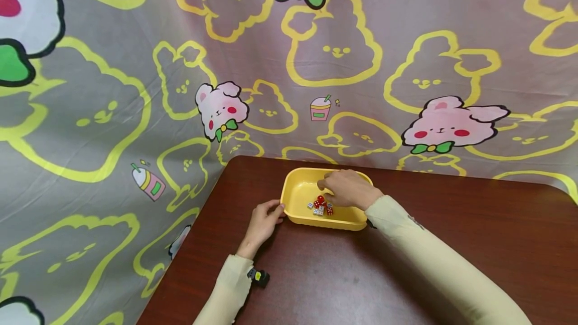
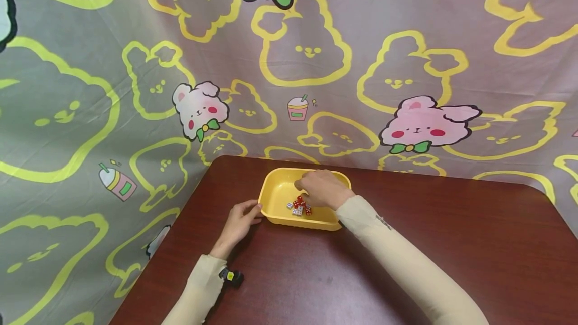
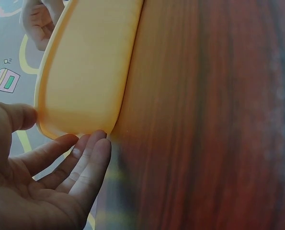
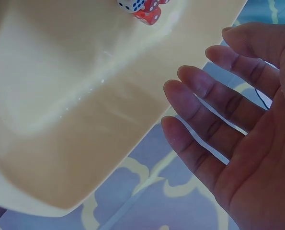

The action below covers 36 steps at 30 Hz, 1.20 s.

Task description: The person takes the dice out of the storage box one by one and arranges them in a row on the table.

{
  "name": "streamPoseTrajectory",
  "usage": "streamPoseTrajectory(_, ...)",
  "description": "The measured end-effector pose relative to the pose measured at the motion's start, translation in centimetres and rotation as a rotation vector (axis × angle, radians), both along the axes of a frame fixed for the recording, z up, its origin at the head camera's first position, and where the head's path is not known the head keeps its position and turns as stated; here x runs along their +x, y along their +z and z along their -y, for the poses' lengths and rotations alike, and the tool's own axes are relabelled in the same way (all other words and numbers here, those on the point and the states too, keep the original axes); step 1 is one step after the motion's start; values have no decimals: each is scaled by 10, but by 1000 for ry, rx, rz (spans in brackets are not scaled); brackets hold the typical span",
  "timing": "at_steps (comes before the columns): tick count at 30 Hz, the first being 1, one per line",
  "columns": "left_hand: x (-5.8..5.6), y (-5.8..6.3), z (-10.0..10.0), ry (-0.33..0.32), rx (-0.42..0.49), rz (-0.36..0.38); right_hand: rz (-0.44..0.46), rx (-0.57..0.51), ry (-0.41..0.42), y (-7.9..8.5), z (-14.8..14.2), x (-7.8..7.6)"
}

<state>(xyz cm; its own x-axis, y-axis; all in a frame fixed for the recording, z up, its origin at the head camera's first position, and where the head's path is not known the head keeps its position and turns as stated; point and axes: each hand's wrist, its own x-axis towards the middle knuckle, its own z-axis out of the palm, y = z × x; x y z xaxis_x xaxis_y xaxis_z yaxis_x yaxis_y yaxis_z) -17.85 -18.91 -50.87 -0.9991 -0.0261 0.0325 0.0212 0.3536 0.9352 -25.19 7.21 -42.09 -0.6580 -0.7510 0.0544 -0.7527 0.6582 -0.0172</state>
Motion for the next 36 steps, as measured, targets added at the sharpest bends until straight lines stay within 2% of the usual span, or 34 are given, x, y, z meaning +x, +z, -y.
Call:
streamPoseTrajectory(25, 0, 1, 0, -4, 10, -8, -8, -10, 26, 6, 8, -6)
streamPoseTrajectory(36, 0, 2, -1, -1, 14, 15, 25, -2, 19, 4, 12, -12)
